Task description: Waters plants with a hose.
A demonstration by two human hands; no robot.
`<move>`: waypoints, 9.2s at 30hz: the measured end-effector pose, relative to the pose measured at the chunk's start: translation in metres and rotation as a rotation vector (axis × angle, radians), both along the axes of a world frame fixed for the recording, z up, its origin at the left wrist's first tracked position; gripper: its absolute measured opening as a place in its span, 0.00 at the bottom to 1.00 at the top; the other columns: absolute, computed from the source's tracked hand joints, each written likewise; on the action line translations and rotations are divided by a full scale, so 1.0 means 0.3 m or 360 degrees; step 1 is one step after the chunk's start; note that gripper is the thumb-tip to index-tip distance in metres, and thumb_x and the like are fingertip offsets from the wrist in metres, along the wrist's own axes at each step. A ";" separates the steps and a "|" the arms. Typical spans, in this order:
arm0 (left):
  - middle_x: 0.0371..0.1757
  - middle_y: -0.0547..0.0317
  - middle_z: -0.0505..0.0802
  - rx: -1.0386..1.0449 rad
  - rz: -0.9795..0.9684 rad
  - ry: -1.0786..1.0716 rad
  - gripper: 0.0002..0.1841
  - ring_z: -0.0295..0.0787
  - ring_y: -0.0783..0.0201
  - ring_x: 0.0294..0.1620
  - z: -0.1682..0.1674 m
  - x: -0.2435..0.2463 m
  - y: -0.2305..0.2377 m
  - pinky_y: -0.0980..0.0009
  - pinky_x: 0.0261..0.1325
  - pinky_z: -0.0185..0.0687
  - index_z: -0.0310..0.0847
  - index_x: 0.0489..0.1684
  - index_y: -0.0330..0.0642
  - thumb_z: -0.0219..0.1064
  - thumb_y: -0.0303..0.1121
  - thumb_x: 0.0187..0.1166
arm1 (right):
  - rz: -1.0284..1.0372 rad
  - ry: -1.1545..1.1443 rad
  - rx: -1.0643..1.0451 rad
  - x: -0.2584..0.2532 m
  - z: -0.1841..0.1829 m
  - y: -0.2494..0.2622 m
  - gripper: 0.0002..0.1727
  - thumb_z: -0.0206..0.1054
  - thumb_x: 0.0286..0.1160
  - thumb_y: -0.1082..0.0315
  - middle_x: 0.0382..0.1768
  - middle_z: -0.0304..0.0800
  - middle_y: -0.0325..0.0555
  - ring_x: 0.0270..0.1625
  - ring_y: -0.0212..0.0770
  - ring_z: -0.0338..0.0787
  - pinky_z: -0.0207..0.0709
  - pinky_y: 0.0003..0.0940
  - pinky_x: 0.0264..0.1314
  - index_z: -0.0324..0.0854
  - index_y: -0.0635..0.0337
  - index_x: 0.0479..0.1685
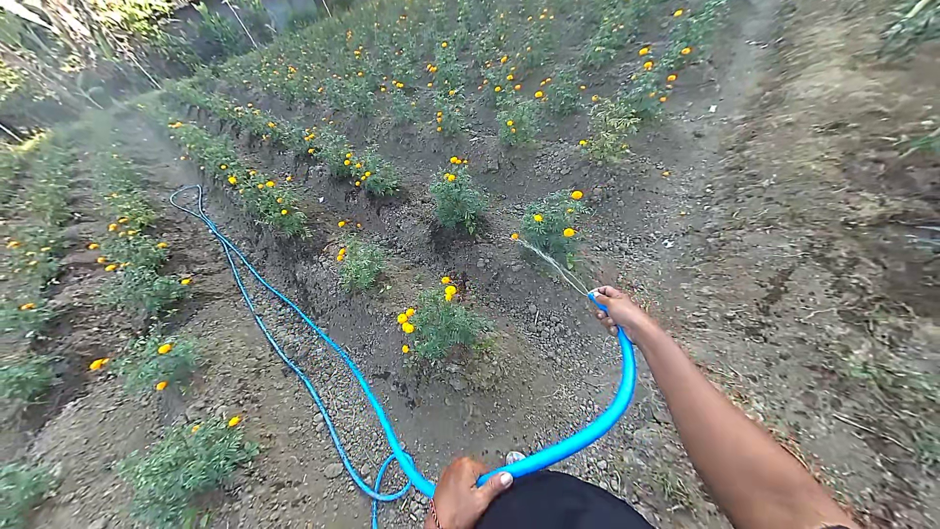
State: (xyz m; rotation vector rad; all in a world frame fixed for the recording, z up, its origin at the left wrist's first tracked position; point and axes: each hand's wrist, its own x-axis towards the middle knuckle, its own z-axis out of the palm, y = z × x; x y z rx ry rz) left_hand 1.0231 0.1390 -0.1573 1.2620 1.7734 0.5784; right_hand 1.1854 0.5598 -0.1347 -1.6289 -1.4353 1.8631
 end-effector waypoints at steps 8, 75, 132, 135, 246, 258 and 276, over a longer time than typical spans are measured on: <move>0.17 0.56 0.80 -0.0050 0.0066 -0.0005 0.39 0.79 0.56 0.23 0.007 -0.007 -0.013 0.49 0.32 0.74 0.78 0.15 0.39 0.51 0.68 0.81 | -0.0003 0.0021 -0.0015 0.005 -0.029 -0.003 0.11 0.47 0.97 0.59 0.22 0.63 0.34 0.12 0.27 0.60 0.56 0.21 0.12 0.70 0.51 0.63; 0.17 0.56 0.80 -0.0104 0.0091 0.0023 0.39 0.79 0.55 0.23 -0.003 0.008 0.011 0.48 0.32 0.73 0.78 0.14 0.38 0.52 0.68 0.80 | -0.0027 0.0067 -0.0027 0.003 -0.033 0.018 0.12 0.48 0.97 0.59 0.23 0.63 0.35 0.11 0.27 0.60 0.57 0.21 0.11 0.70 0.51 0.64; 0.13 0.61 0.73 0.0037 0.0225 -0.0022 0.38 0.72 0.60 0.18 0.004 -0.004 -0.006 0.53 0.27 0.68 0.72 0.09 0.41 0.52 0.66 0.82 | 0.0229 0.0174 0.0225 -0.222 0.125 0.054 0.14 0.47 0.97 0.59 0.25 0.66 0.36 0.13 0.28 0.62 0.59 0.22 0.13 0.71 0.53 0.67; 0.13 0.61 0.73 0.0034 0.0232 -0.0027 0.38 0.72 0.60 0.18 0.001 -0.006 -0.007 0.53 0.27 0.68 0.71 0.09 0.41 0.52 0.66 0.82 | 0.0235 0.0157 0.0227 -0.226 0.121 0.055 0.13 0.48 0.97 0.59 0.24 0.66 0.36 0.12 0.28 0.63 0.60 0.22 0.13 0.72 0.53 0.66; 0.12 0.61 0.74 -0.0015 0.0217 -0.0003 0.39 0.73 0.60 0.18 -0.011 0.015 -0.055 0.54 0.27 0.70 0.72 0.09 0.41 0.51 0.67 0.82 | 0.0001 0.0003 0.0086 -0.123 -0.106 0.001 0.13 0.49 0.96 0.61 0.27 0.66 0.37 0.15 0.29 0.63 0.60 0.23 0.15 0.72 0.54 0.67; 0.11 0.67 0.71 -0.0051 0.0248 0.0044 0.36 0.71 0.65 0.17 -0.019 -0.036 -0.080 0.58 0.26 0.68 0.72 0.07 0.46 0.53 0.67 0.80 | -0.0450 0.0062 0.0007 0.023 -0.241 -0.091 0.15 0.47 0.97 0.62 0.29 0.66 0.40 0.16 0.31 0.64 0.64 0.27 0.18 0.68 0.57 0.71; 0.10 0.68 0.70 -0.0040 0.0212 0.0034 0.37 0.68 0.67 0.15 -0.042 -0.061 -0.110 0.61 0.24 0.66 0.69 0.05 0.47 0.54 0.66 0.81 | -0.0462 0.0027 -0.0037 0.051 -0.254 -0.131 0.15 0.48 0.97 0.61 0.28 0.67 0.40 0.16 0.31 0.65 0.64 0.26 0.17 0.69 0.56 0.70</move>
